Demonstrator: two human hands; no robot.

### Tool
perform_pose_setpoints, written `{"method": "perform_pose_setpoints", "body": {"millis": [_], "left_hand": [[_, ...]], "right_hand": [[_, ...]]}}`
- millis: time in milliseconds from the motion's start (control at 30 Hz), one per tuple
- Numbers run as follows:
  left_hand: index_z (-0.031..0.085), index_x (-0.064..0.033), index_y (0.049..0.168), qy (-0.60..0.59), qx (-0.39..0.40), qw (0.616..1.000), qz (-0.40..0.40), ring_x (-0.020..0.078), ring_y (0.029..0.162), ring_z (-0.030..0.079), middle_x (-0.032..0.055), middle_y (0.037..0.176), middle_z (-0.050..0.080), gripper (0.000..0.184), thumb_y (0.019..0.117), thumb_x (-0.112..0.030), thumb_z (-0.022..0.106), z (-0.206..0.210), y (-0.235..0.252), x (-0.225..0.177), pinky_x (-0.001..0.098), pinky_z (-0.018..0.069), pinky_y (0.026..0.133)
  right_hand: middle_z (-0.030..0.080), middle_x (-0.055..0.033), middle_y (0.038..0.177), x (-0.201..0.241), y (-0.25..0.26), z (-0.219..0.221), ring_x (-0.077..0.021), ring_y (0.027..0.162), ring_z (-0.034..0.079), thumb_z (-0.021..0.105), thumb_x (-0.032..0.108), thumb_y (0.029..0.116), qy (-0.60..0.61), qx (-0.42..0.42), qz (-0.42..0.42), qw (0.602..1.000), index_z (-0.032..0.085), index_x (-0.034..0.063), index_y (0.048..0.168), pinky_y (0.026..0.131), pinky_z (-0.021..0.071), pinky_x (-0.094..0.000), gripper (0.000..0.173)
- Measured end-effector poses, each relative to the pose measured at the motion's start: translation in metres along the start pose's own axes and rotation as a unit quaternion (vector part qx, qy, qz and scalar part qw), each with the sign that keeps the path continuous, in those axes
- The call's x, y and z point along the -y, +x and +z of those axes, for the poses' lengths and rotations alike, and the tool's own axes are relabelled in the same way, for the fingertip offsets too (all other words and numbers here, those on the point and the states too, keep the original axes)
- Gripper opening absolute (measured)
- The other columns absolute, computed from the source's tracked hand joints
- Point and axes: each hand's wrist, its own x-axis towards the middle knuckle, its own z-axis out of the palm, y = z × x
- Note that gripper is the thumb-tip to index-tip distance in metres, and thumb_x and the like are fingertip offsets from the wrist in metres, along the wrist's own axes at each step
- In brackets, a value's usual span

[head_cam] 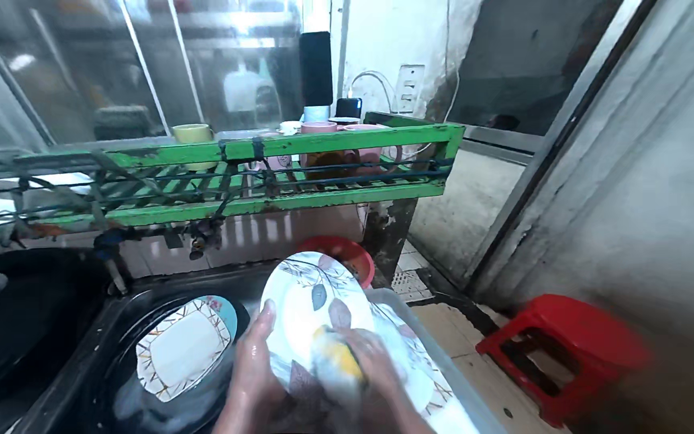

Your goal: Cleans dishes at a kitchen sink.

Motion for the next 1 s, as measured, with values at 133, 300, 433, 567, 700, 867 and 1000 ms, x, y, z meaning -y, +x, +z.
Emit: {"method": "perform_pose_setpoints", "body": {"millis": [133, 300, 433, 567, 700, 867, 1000], "left_hand": [[0.046, -0.0034, 0.145, 0.028, 0.063, 0.996, -0.058, 0.0206, 0.103, 0.070, 0.0141, 0.119, 0.069, 0.042, 0.1107, -0.025, 0.037, -0.011, -0.019, 0.013, 0.0413, 0.0604, 0.088], [0.047, -0.0040, 0.145, -0.028, 0.054, 0.997, -0.049, 0.0200, 0.105, 0.069, 0.0138, 0.120, 0.068, 0.044, 0.1114, -0.029, 0.034, 0.002, -0.015, 0.030, 0.0408, 0.0591, 0.090], [0.048, -0.0057, 0.146, -0.020, -0.007, 1.000, -0.022, 0.0224, 0.105, 0.069, 0.0146, 0.122, 0.068, 0.043, 0.1114, -0.029, 0.036, -0.010, 0.000, -0.002, 0.0431, 0.0597, 0.088], [0.044, -0.0041, 0.148, -0.011, 0.077, 0.996, -0.054, 0.0220, 0.108, 0.069, 0.0160, 0.124, 0.067, 0.046, 0.1116, -0.029, 0.034, -0.011, -0.020, 0.027, 0.0429, 0.0594, 0.091], [0.043, -0.0028, 0.150, 0.045, 0.097, 0.994, -0.018, 0.0153, 0.119, 0.063, 0.0134, 0.137, 0.061, 0.046, 0.1106, -0.025, 0.035, 0.005, -0.045, 0.035, 0.0360, 0.0540, 0.101], [0.043, 0.0020, 0.147, 0.128, 0.070, 0.983, 0.112, 0.0073, 0.116, 0.063, 0.0084, 0.133, 0.062, 0.049, 0.1094, -0.026, 0.030, 0.007, -0.049, 0.005, 0.0299, 0.0547, 0.099], [0.053, -0.0028, 0.138, 0.105, -0.034, 0.994, 0.014, 0.0234, 0.104, 0.069, 0.0151, 0.119, 0.067, 0.069, 0.1098, -0.053, 0.015, 0.005, -0.014, -0.004, 0.0451, 0.0602, 0.083]], "right_hand": [[0.063, -0.0236, 0.132, -0.030, 0.034, -0.021, -0.0445, 0.129, 0.055, 0.075, 0.033, 0.0793, -0.132, -0.027, 0.144, 0.980, 0.066, 0.0009, 0.130, 0.109, 0.0442, -0.0594, 0.061], [0.064, -0.0266, 0.130, 0.024, 0.020, 0.012, -0.0438, 0.124, 0.059, 0.082, 0.031, 0.0709, -0.056, -0.027, 0.004, 0.998, 0.064, -0.0058, 0.128, 0.104, 0.0474, -0.0597, 0.070], [0.059, -0.0267, 0.136, 0.000, 0.005, -0.002, -0.0442, 0.130, 0.054, 0.082, 0.024, 0.0760, -0.054, 0.056, 0.112, 0.991, 0.059, -0.0052, 0.135, 0.110, 0.0441, -0.0573, 0.069], [0.058, -0.0261, 0.139, -0.010, 0.028, -0.008, -0.0442, 0.134, 0.050, 0.077, 0.027, 0.0776, -0.062, -0.013, 0.154, 0.986, 0.060, -0.0036, 0.135, 0.113, 0.0409, -0.0575, 0.067], [0.044, -0.0259, 0.155, 0.011, 0.042, -0.002, -0.0414, 0.148, 0.037, 0.078, 0.035, 0.0735, 0.043, -0.030, 0.130, 0.990, 0.046, -0.0053, 0.148, 0.123, 0.0272, -0.0566, 0.091], [0.062, -0.0174, 0.109, -0.033, 0.062, -0.039, -0.0221, 0.086, 0.067, 0.062, 0.003, 0.0957, 0.364, -0.237, 0.372, 0.820, 0.035, 0.0034, 0.148, 0.071, 0.0588, -0.0393, 0.059], [0.065, -0.0018, 0.075, -0.011, 0.066, -0.068, -0.0106, 0.063, 0.065, 0.040, 0.017, 0.1037, 0.559, -0.328, 0.227, 0.727, 0.055, 0.0107, 0.108, 0.055, 0.0578, -0.0293, 0.017]]}}
